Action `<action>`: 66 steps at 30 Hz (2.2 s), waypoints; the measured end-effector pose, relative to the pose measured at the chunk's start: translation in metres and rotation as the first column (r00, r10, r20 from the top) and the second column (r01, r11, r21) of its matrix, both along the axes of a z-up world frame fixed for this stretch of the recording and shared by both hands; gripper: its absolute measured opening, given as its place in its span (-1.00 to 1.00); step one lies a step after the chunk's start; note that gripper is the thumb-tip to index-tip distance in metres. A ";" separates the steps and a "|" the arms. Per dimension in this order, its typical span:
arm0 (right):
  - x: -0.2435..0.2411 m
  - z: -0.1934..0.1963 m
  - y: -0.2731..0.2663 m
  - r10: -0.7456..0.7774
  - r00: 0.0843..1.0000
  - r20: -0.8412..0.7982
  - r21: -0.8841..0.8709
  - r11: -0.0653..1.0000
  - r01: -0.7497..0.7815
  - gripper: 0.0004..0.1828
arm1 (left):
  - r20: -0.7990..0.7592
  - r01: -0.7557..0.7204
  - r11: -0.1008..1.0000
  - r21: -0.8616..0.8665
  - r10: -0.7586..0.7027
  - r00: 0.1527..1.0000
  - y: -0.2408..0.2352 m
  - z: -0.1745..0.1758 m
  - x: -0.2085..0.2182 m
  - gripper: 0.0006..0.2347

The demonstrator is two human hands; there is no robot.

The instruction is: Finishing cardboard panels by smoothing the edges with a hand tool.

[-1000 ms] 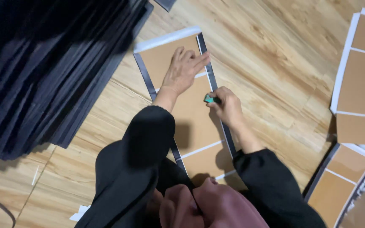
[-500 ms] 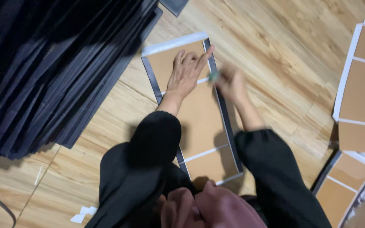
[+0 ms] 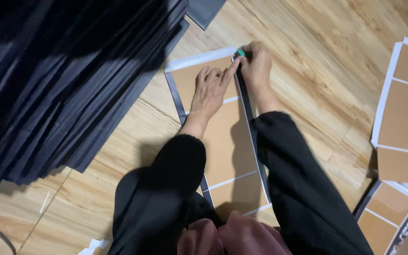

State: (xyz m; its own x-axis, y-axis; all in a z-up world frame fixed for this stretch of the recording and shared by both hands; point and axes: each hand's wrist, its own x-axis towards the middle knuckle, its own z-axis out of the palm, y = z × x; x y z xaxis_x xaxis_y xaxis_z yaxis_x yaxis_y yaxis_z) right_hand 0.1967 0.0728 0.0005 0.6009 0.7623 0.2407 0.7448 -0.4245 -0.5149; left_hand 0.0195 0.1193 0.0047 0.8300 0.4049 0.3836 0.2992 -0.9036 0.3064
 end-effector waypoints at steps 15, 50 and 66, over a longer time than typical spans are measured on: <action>-0.047 0.012 -0.024 0.152 0.984 0.089 -0.090 0.985 -0.145 -0.71 | 0.341 -0.054 0.936 -0.348 0.180 0.923 0.008 0.004 -0.002 -0.47; -0.065 0.025 -0.150 0.176 0.938 -0.298 -0.092 0.973 -0.211 -0.68 | -0.133 0.037 0.826 -0.563 -0.135 0.982 -0.053 0.032 -0.042 -0.44; -0.171 0.050 -0.379 -0.231 0.684 -0.692 0.047 0.931 0.362 -0.74 | -0.611 0.710 0.701 0.061 -0.536 0.582 -0.151 0.091 -0.043 -0.76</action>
State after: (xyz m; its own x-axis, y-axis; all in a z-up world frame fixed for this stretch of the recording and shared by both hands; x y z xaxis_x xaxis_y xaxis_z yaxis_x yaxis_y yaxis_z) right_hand 0.0257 -0.3059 0.0504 0.8394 0.5026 -0.2067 0.0294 -0.4218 -0.9062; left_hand -0.0231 -0.0317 0.0959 0.9227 -0.3410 -0.1800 -0.3461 -0.9382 0.0033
